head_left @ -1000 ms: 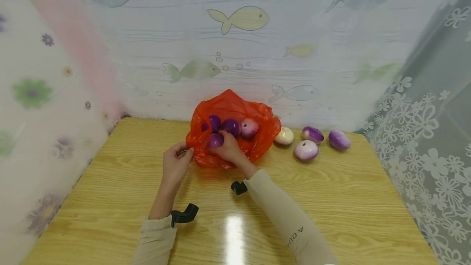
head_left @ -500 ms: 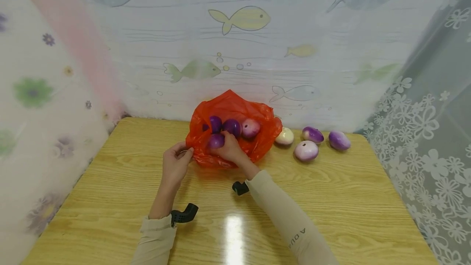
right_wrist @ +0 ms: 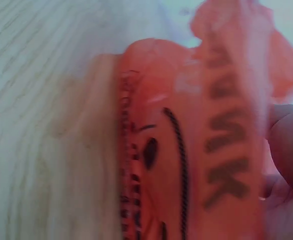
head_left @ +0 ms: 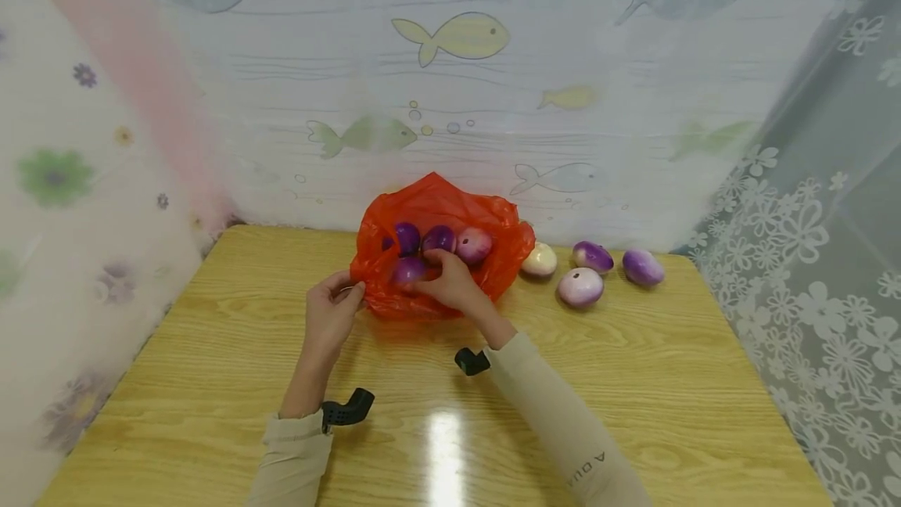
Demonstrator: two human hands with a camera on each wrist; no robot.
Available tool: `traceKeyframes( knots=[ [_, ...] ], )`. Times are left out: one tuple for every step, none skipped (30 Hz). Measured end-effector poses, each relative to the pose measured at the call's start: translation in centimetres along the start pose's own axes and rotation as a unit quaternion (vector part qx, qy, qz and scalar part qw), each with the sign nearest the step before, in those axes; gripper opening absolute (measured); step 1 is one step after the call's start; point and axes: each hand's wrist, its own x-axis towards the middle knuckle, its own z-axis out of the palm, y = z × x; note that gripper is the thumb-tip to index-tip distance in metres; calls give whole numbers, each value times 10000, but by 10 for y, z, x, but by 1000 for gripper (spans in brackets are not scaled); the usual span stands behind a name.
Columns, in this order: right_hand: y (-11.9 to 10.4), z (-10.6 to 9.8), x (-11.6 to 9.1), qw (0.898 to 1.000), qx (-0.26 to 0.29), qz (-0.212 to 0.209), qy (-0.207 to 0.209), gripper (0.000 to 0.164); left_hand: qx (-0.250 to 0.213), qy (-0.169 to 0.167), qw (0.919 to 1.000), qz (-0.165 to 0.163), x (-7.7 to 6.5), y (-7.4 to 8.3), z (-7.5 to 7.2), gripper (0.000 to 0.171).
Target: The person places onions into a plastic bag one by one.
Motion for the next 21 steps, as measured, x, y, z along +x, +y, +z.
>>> traceKeyframes(
  knots=[
    [-2, -4, -3, 9999, 119, -54, -13, 67, 8, 1, 10000, -3, 0, 0, 0, 28],
    [-3, -8, -4, 9997, 215, -140, -44, 64, 3, -4, 10000, -5, 0, 0, 0, 28],
    [-4, -12, -6, 9991, 346, -229, -80, 61, 9, -3, 10000, -10, 0, 0, 0, 28],
    [-6, -16, -9, 9982, 504, -307, -126, 58, 10, 1, 10000, -11, 0, 0, 0, 28],
    [-8, -20, -11, 9970, 635, -397, -172, 55, 13, 3, 10000, -10, 0, 0, 0, 28],
    [-9, -25, -13, 9954, 797, -480, -215, 51, 18, 4, 10000, -6, 0, 0, 0, 28],
    [-10, -29, -15, 9935, 951, -574, -255, 48, 26, 3, 10000, 1, 0, 0, 1, 28],
    [-11, -33, -17, 9916, 1067, -669, -286, 45, 23, 3, 10000, 2, 0, 0, 1, 28],
    [-11, -37, -19, 9899, 1172, -735, -302, 42, 28, 7, 10000, 7, 0, 0, 1, 28],
    [-11, -41, -21, 9884, 1241, -823, -313, 39, 25, 4, 10000, 13, 0, 0, 1, 28],
    [-11, -45, -23, 9866, 1334, -889, -313, 37, 29, 1, 10000, 16, 0, 0, 1, 28],
    [-11, -49, -26, 9846, 1423, -970, -296, 36, 37, -2, 10000, 15, 0, 1, 1, 28],
    [-10, -53, -28, 9827, 1494, -1066, -256, 35, 46, -9, 10000, 14, 0, 1, 1, 29],
    [-10, -57, -31, 9807, 1564, -1151, -207, 33, 49, -15, 10000, 7, 0, 1, 1, 29],
    [-9, -61, -33, 9786, 1646, -1224, -149, 33, 51, -24, 10000, 1, 0, 1, 1, 29],
    [-9, -64, -36, 9762, 1737, -1298, -72, 32, 53, -32, 10000, -7, 0, 1, 1, 29],
    [-8, -68, -39, 9737, 1817, -1372, 23, 32, 53, -38, 10000, -16, 0, 1, 1, 29],
    [-7, -72, -41, 9715, 1871, -1447, 129, 33, 44, -46, 10000, -27, -1, 2, 1, 29],
    [-6, -76, -43, 9694, 1923, -1504, 233, 32, 34, -52, 10000, -33, -1, 2, 1, 30],
    [-5, -80, -46, 9675, 1972, -1548, 328, 33, 18, -50, 10000, -44, -1, 2, 1, 29],
    [-3, -84, -48, 9653, 2022, -1591, 443, 33, 4, -47, 10000, -51, -1, 2, 1, 29]
  ],
)
